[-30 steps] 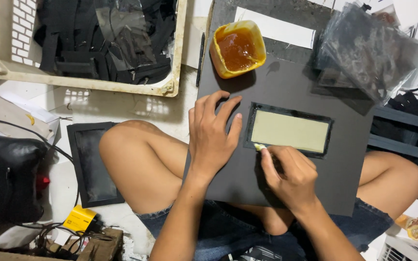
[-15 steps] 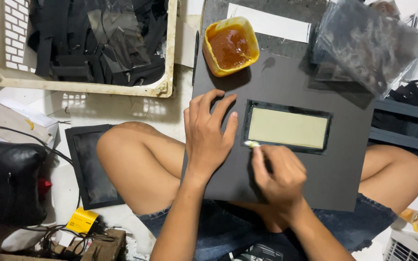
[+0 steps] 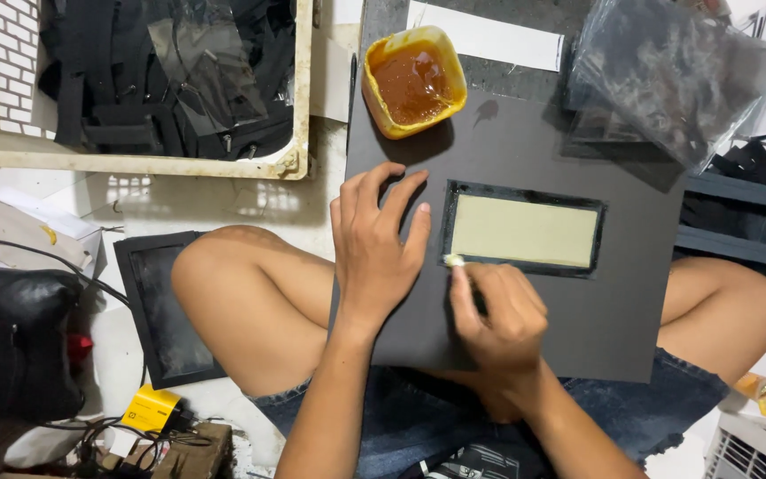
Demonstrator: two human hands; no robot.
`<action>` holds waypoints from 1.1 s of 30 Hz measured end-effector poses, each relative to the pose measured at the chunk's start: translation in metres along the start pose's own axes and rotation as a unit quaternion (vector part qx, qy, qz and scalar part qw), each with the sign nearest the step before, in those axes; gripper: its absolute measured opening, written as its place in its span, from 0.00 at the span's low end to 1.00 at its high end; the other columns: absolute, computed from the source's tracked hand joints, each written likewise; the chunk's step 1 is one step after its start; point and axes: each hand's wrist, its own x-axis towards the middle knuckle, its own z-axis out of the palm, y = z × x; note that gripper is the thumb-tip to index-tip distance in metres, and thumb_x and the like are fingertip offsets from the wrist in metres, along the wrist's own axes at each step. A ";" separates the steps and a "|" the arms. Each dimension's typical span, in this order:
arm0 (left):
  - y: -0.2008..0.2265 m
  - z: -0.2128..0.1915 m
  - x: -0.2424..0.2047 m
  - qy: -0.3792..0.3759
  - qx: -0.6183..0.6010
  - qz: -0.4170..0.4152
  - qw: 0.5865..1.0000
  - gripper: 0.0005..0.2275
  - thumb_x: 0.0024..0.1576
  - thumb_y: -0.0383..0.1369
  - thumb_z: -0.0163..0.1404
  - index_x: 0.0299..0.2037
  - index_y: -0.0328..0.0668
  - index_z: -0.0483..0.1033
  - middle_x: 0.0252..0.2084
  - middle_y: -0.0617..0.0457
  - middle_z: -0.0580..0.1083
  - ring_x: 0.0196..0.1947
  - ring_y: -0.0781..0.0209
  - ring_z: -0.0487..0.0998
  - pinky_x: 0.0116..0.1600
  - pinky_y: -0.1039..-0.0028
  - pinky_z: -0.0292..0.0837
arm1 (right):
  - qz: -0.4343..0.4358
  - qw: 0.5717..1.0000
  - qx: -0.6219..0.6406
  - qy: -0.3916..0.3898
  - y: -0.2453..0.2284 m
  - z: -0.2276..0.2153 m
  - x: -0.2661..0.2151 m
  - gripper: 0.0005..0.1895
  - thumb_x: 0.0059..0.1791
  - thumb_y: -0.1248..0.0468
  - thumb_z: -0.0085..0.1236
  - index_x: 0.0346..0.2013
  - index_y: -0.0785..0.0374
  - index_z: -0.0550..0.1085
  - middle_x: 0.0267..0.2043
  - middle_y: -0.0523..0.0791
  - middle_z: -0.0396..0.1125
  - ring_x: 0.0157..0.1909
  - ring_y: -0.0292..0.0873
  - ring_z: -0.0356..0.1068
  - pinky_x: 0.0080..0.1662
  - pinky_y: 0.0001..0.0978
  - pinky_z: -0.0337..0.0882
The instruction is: The person sits on the floor with a black board on their lap, picks up a dark rectangular frame, aligns it over a beige panel on the board, and presses the panel into place. They then use a small white stick tool to press and smooth the seam around the inside edge of the frame.
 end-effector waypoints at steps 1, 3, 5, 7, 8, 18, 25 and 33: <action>0.000 0.000 0.000 0.001 -0.002 0.000 1.000 0.11 0.60 0.33 0.53 0.51 0.47 0.78 0.52 0.52 0.70 0.55 0.52 0.69 0.54 0.63 0.62 | -0.001 1.000 -0.020 -0.001 0.005 -0.003 -0.002 0.03 0.50 0.72 0.63 0.32 0.64 0.78 0.25 0.47 0.69 0.28 0.53 0.72 0.34 0.41 0.72; 0.002 0.000 0.001 0.000 -0.001 -0.001 1.000 0.11 0.60 0.32 0.53 0.51 0.47 0.78 0.52 0.52 0.70 0.55 0.52 0.69 0.54 0.63 0.62 | 0.005 0.999 -0.053 0.000 0.021 -0.013 -0.012 0.03 0.50 0.72 0.64 0.32 0.64 0.78 0.25 0.47 0.69 0.29 0.52 0.72 0.35 0.40 0.72; 0.002 0.000 0.001 -0.003 0.000 -0.004 1.000 0.11 0.60 0.32 0.53 0.51 0.47 0.78 0.52 0.52 0.70 0.55 0.52 0.68 0.54 0.63 0.62 | 0.011 0.996 -0.085 -0.002 0.029 -0.018 -0.019 0.03 0.50 0.72 0.64 0.33 0.64 0.78 0.25 0.46 0.68 0.29 0.52 0.72 0.35 0.39 0.72; 0.002 0.000 0.001 -0.003 0.001 -0.005 1.000 0.11 0.60 0.32 0.53 0.51 0.48 0.78 0.52 0.52 0.71 0.55 0.52 0.69 0.54 0.62 0.62 | 0.016 0.997 -0.074 0.003 0.029 -0.018 -0.020 0.03 0.50 0.73 0.64 0.33 0.65 0.78 0.25 0.46 0.68 0.29 0.52 0.72 0.35 0.39 0.72; 0.001 0.000 0.001 -0.004 0.001 -0.003 1.000 0.11 0.60 0.32 0.53 0.51 0.48 0.78 0.52 0.52 0.71 0.55 0.52 0.69 0.54 0.62 0.62 | 0.018 0.997 -0.075 0.004 0.021 -0.013 -0.015 0.03 0.50 0.73 0.64 0.33 0.65 0.78 0.25 0.46 0.68 0.29 0.52 0.72 0.35 0.39 0.72; 0.000 0.002 0.001 0.000 0.008 0.008 1.000 0.11 0.59 0.33 0.54 0.51 0.48 0.79 0.52 0.52 0.72 0.55 0.51 0.69 0.53 0.63 0.62 | 0.020 1.000 0.000 0.011 0.002 -0.003 0.000 0.04 0.49 0.74 0.63 0.31 0.64 0.77 0.24 0.47 0.68 0.28 0.52 0.72 0.33 0.40 0.72; 0.001 0.004 0.001 0.002 0.019 0.008 1.000 0.12 0.58 0.32 0.55 0.52 0.49 0.79 0.52 0.53 0.72 0.54 0.51 0.69 0.53 0.63 0.62 | 0.035 0.997 -0.073 0.017 0.035 -0.032 -0.018 0.04 0.50 0.75 0.64 0.32 0.66 0.77 0.24 0.47 0.67 0.28 0.52 0.72 0.34 0.38 0.72; -0.001 0.005 -0.001 -0.005 0.023 0.015 1.000 0.12 0.58 0.32 0.56 0.52 0.49 0.79 0.52 0.52 0.72 0.54 0.50 0.69 0.53 0.63 0.62 | 0.017 0.999 0.029 0.021 -0.001 0.001 0.002 0.03 0.48 0.73 0.64 0.32 0.64 0.78 0.24 0.46 0.68 0.27 0.51 0.72 0.32 0.38 0.72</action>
